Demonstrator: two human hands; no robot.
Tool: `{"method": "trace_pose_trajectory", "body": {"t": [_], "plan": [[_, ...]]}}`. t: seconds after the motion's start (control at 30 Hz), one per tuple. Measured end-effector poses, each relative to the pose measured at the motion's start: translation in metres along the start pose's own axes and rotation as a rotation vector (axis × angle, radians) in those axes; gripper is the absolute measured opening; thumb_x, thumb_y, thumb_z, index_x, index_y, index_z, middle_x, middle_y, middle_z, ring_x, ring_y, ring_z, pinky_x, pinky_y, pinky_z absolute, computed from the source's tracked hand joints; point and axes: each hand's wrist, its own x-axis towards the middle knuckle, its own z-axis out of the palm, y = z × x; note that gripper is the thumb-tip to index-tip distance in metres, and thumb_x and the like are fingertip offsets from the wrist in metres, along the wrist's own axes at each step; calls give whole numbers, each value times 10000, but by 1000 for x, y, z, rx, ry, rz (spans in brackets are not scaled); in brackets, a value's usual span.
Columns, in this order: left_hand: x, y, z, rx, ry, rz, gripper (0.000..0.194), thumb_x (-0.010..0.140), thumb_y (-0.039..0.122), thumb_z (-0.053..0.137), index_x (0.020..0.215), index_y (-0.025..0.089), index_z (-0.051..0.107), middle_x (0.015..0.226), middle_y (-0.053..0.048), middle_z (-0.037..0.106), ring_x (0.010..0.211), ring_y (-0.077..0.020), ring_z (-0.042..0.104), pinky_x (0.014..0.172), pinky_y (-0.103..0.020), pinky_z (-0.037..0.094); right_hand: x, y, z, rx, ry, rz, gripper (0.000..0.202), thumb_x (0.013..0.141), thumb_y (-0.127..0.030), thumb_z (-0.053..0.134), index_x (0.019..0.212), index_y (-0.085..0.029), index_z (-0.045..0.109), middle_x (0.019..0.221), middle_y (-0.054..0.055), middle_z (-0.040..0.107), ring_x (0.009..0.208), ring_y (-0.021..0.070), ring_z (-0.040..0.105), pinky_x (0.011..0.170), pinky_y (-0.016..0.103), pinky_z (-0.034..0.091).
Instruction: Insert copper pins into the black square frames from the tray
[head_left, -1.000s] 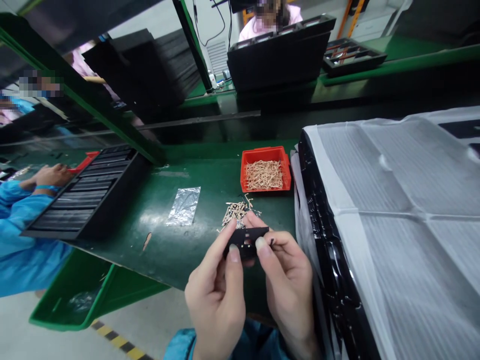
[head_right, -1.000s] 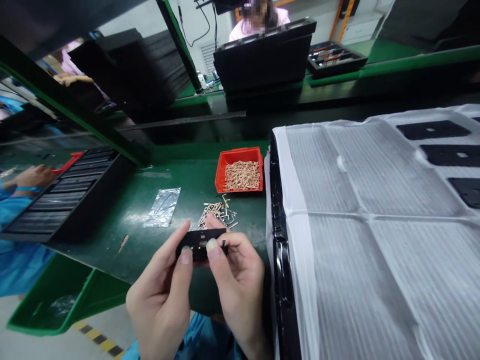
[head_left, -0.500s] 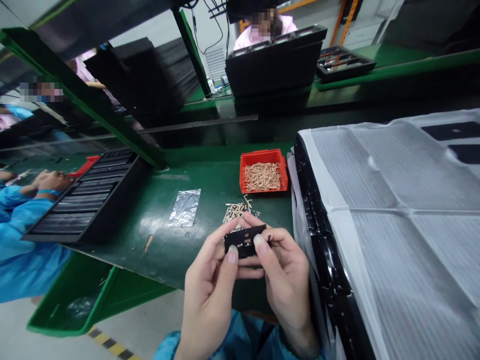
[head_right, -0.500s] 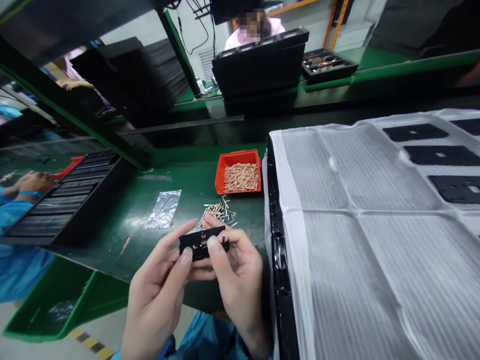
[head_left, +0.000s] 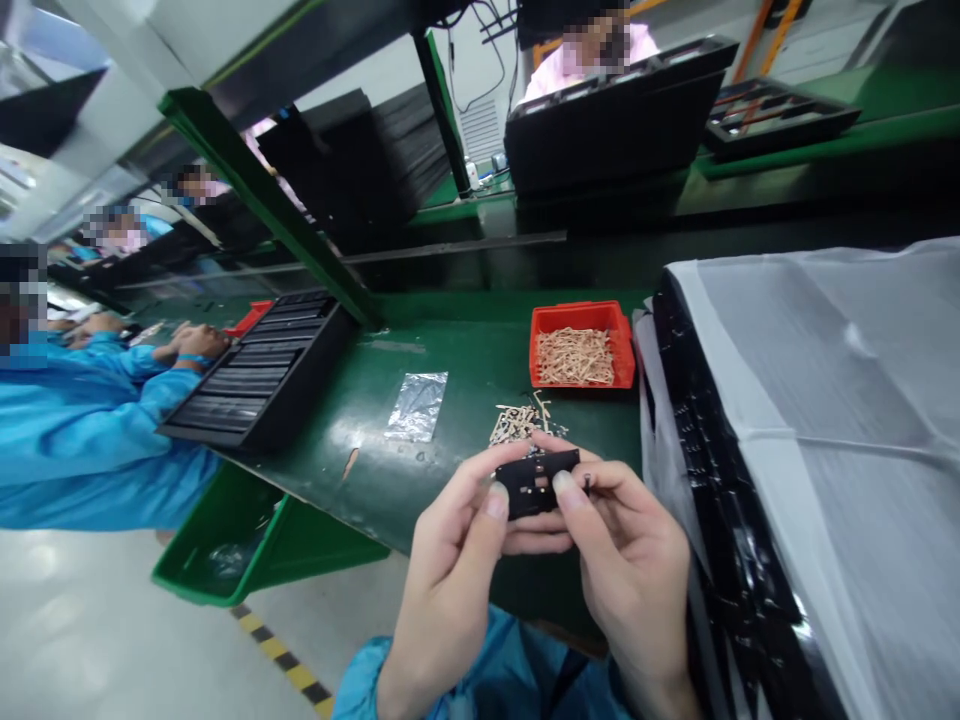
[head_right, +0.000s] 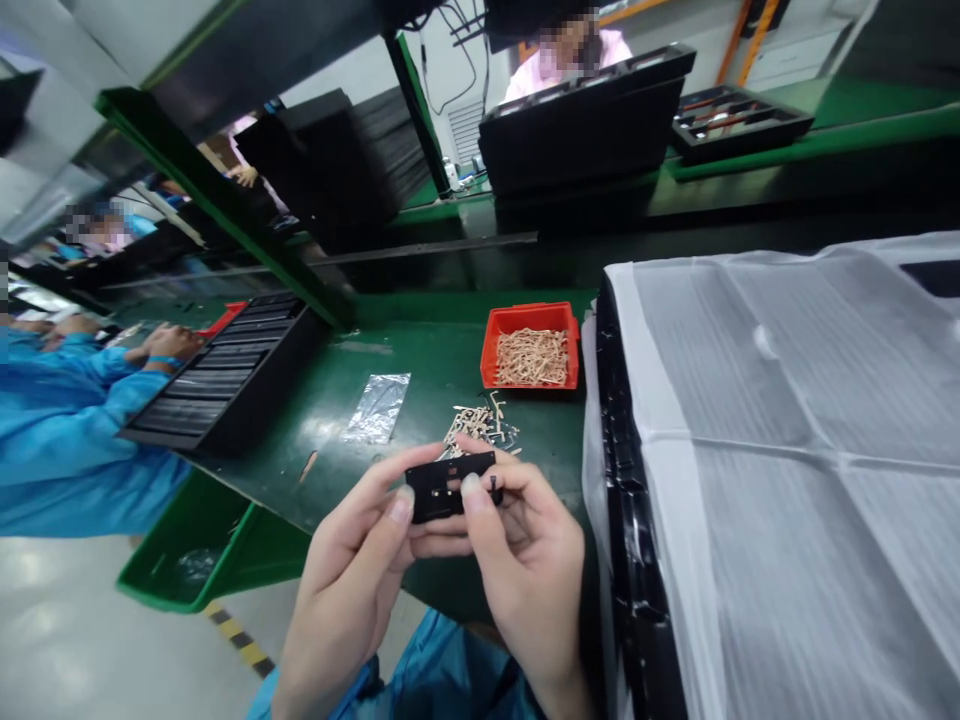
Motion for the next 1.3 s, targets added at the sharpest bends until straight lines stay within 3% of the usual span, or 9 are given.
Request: {"method": "trace_pose_trajectory", "body": {"t": [0.23, 0.57, 0.7, 0.8, 0.97, 1.13, 1.23, 1.3], "plan": [[-2, 8, -8, -11, -67, 22, 298, 1115, 225, 539, 1304, 238, 768, 1349, -93, 789, 1091, -291, 827, 913, -371, 719, 1, -1, 1, -126, -36, -87, 108, 904, -244, 818, 829, -241, 740, 860, -21, 842, 684, 103, 811, 675, 93, 642], [-13, 7, -17, -24, -70, -27, 275, 1094, 272, 603, 1316, 231, 759, 1329, -99, 804, 966, -259, 856, 903, -360, 719, -13, -4, 0, -198, -45, -128, 108, 924, -273, 801, 834, -240, 751, 859, -21, 829, 729, 103, 812, 692, 93, 630], [-17, 13, -15, -23, -83, -48, 283, 1057, 242, 673, 1331, 208, 732, 1281, -114, 823, 958, -252, 861, 856, -289, 714, -15, -4, 0, -190, -21, -167, 116, 944, -285, 784, 840, -241, 758, 976, 6, 843, 913, 135, 827, 802, 136, 644], [-20, 17, -10, 23, -43, -62, 348, 1007, 211, 738, 1349, 169, 693, 1153, -111, 853, 924, -241, 864, 829, -274, 712, -16, -4, 0, -182, -26, -183, 130, 961, -297, 767, 848, -239, 744, 1069, 30, 847, 1026, 161, 820, 879, 187, 647], [-22, 17, -7, 149, 32, -51, 310, 1002, 199, 718, 1305, 142, 685, 937, -66, 862, 758, -194, 857, 726, -245, 705, -18, -3, -2, -119, -15, -161, 161, 957, -314, 779, 836, -234, 709, 1150, 48, 841, 1032, 182, 819, 900, 256, 648], [-16, 13, -14, 199, -33, -50, 277, 1029, 234, 680, 1296, 161, 673, 690, 2, 802, 650, -185, 838, 607, -210, 679, -16, -5, -2, 6, -42, -86, 172, 948, -358, 791, 846, -238, 723, 1132, 54, 839, 1049, 213, 808, 899, 321, 638], [-13, 9, -17, 263, -54, 28, 232, 1050, 228, 642, 1271, 207, 711, 646, 30, 781, 457, -133, 753, 444, -160, 597, -17, -7, -2, 68, -17, -69, 173, 932, -387, 810, 850, -249, 747, 1105, 29, 848, 1028, 187, 809, 927, 303, 614], [-12, 8, -17, 303, -31, 143, 182, 1043, 194, 642, 1147, 234, 785, 792, 1, 835, 510, -109, 763, 478, -152, 603, -18, -8, -2, 114, -3, -59, 171, 929, -399, 813, 851, -259, 755, 1141, 18, 850, 1063, 168, 799, 956, 284, 593]]}}
